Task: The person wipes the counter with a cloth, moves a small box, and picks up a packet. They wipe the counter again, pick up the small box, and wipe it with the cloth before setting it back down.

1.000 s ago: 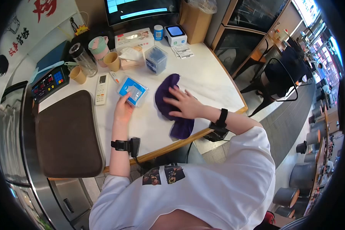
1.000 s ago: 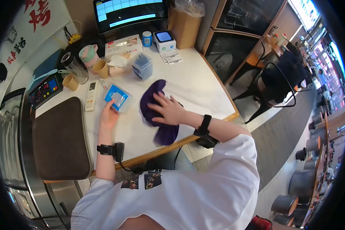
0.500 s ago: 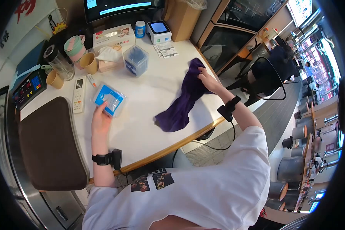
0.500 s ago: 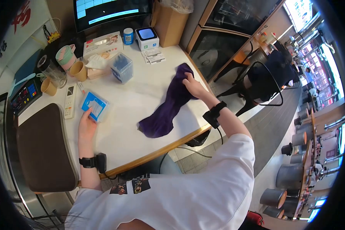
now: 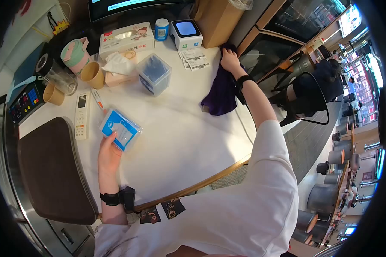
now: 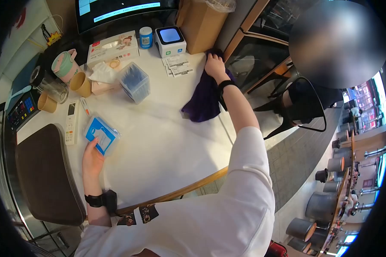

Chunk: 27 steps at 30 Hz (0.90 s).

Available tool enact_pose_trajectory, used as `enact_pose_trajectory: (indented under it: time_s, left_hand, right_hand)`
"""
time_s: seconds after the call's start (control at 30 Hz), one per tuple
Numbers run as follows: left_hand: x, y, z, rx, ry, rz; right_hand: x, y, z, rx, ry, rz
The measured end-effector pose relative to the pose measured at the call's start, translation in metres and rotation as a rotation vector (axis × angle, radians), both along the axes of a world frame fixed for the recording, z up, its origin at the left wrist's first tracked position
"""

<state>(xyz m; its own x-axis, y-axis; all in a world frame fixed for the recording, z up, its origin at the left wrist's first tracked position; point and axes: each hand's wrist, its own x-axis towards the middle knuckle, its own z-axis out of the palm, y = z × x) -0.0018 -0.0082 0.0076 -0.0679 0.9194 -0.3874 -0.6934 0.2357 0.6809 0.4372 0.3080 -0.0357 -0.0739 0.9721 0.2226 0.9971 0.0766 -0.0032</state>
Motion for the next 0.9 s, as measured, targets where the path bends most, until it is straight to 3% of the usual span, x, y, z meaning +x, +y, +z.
enact_pose_trajectory:
  time_s: [0.07, 0.23, 0.37, 0.57, 0.73, 0.83, 0.9]
  left_hand:
    - [0.005, -0.002, 0.003, -0.001, 0.008, -0.019]
    - [0.005, -0.001, 0.002, 0.046, 0.032, -0.057]
    - [-0.001, 0.003, -0.018, 0.004, -0.007, -0.040]
    - [0.003, 0.002, -0.012, 0.048, -0.029, -0.089]
    - [-0.014, 0.007, -0.040, 0.050, -0.104, -0.069]
    - [-0.029, 0.016, -0.058, 0.065, -0.124, -0.164]
    - [-0.041, 0.025, -0.064, 0.127, -0.143, -0.231]
  right_hand:
    - [0.003, -0.001, 0.004, -0.017, -0.031, 0.037]
    - [0.012, -0.055, 0.025, 0.003, -0.122, 0.396]
    - [0.004, -0.166, 0.063, -0.199, 0.081, 0.498]
    - [-0.001, -0.310, 0.059, -0.254, 0.153, 0.594]
    - [-0.014, -0.358, 0.063, -0.302, 0.409, 0.419]
    - [-0.020, -0.341, 0.061, -0.365, 0.544, 0.192]
    - [-0.017, -0.322, 0.060, -0.279, 0.622, 0.228]
